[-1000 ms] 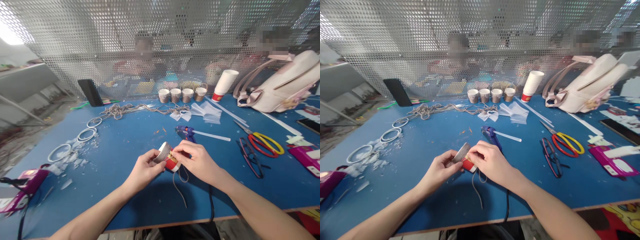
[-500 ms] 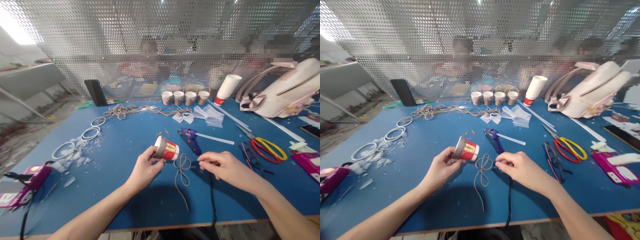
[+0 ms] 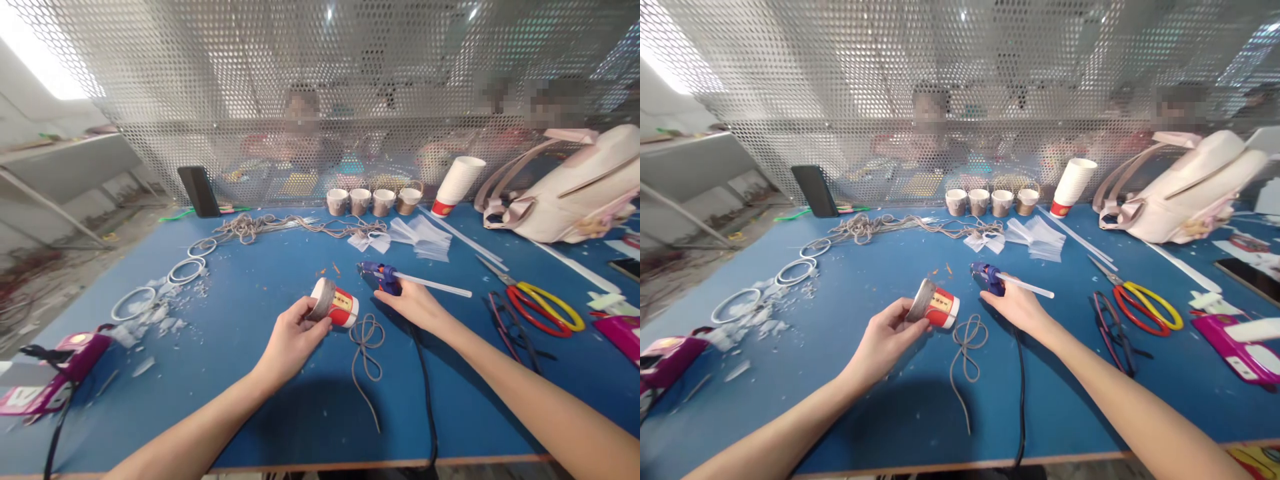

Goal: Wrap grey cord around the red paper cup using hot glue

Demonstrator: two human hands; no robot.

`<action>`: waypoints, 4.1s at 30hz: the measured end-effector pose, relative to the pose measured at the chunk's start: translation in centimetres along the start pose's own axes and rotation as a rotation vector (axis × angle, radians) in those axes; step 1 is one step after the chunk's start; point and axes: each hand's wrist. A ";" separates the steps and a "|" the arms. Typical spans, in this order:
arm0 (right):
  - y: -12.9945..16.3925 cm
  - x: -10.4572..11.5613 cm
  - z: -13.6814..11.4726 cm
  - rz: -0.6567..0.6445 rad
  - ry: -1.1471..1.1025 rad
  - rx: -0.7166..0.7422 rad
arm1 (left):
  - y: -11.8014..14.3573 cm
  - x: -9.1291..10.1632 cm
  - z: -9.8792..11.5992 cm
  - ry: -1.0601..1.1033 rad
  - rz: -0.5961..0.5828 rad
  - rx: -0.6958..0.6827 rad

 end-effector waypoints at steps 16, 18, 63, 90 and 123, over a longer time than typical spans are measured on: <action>5.0 -1.9 -4.2 0.086 -0.334 0.169 | 0.4 -0.8 1.1 0.102 -0.019 0.164; 5.1 -2.2 -4.0 0.091 -0.276 0.224 | 0.5 -0.8 1.3 0.109 -0.040 0.169; 5.4 -1.2 -5.2 0.168 -0.343 0.094 | 0.4 -1.0 1.1 0.487 -0.380 0.409; 7.4 -0.7 -6.5 0.046 -0.390 0.158 | 0.7 -2.3 0.7 0.375 -0.154 0.234; 7.7 -0.3 -6.0 -0.037 -0.436 0.142 | 0.5 -2.2 0.1 0.356 -0.188 0.167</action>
Point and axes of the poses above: each hand's wrist, its own y-axis away from the middle knuckle, its own x-axis out of the back of the hand, z = x × y, and after that the axes turned 4 degrees about x, right-handed
